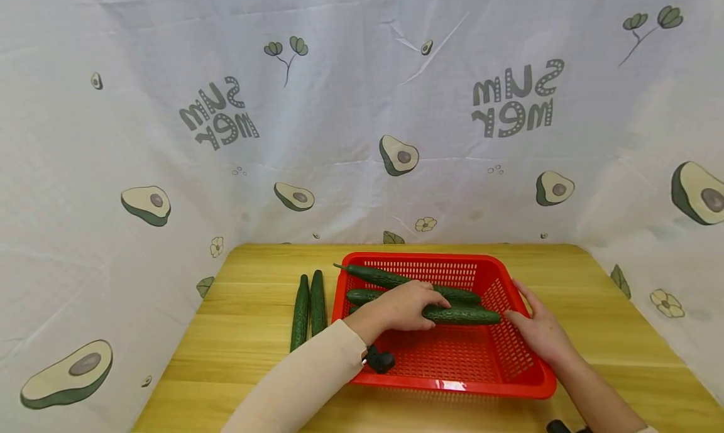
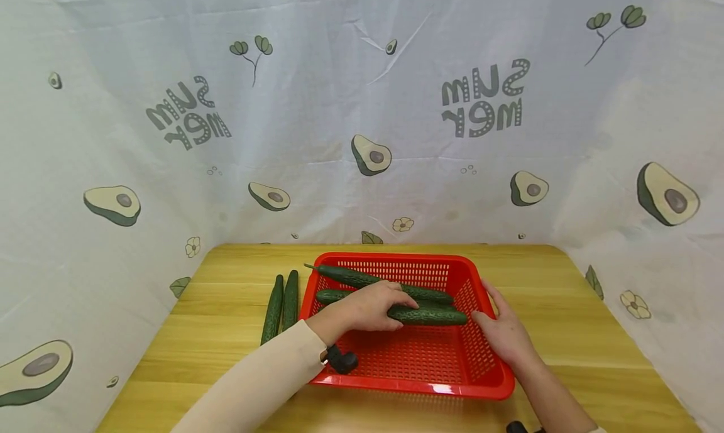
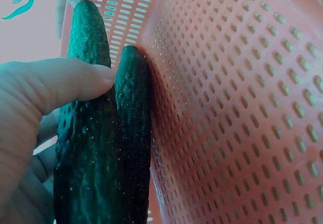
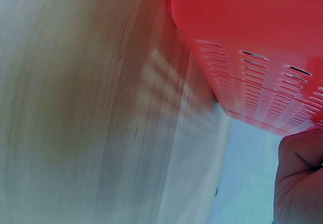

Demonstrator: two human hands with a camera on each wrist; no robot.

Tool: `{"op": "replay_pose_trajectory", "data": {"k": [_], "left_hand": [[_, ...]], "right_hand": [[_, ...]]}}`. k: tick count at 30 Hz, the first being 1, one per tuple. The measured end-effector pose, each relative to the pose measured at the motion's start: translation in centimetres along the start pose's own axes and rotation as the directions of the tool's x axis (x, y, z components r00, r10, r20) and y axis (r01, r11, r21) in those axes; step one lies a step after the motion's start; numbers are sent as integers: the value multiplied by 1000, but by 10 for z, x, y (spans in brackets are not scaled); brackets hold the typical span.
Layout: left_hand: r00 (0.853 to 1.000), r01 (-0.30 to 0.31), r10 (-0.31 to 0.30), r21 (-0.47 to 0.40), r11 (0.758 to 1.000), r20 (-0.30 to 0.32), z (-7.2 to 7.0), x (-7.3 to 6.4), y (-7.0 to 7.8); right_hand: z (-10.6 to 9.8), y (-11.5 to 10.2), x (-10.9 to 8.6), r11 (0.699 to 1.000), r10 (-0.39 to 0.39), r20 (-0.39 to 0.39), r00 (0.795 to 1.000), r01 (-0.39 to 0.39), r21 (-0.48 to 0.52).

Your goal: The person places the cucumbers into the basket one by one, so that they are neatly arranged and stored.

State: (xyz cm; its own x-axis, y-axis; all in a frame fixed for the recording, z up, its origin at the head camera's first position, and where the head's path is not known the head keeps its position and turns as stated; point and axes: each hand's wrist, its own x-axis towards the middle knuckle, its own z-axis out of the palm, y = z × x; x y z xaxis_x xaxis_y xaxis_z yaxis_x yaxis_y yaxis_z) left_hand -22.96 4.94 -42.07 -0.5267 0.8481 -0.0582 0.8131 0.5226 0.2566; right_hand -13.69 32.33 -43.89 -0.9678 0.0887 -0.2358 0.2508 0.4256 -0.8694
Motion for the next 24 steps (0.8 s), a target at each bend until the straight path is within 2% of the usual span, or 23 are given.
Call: {"op": "replay_pose_trajectory", "data": {"k": [10, 19, 24], "left_hand": [[999, 25, -25, 2, 1000, 39, 2, 1, -3], [999, 34, -38, 109, 993, 35, 5, 4, -3], [997, 47, -54, 141, 989, 50, 7, 4, -3]], "right_hand": [[0, -2, -1, 1000, 17, 6, 1000, -17, 12], [-2, -1, 0, 1000, 16, 19, 1000, -17, 21], [-1, 0, 0, 999, 22, 23, 999, -22, 24]]}}
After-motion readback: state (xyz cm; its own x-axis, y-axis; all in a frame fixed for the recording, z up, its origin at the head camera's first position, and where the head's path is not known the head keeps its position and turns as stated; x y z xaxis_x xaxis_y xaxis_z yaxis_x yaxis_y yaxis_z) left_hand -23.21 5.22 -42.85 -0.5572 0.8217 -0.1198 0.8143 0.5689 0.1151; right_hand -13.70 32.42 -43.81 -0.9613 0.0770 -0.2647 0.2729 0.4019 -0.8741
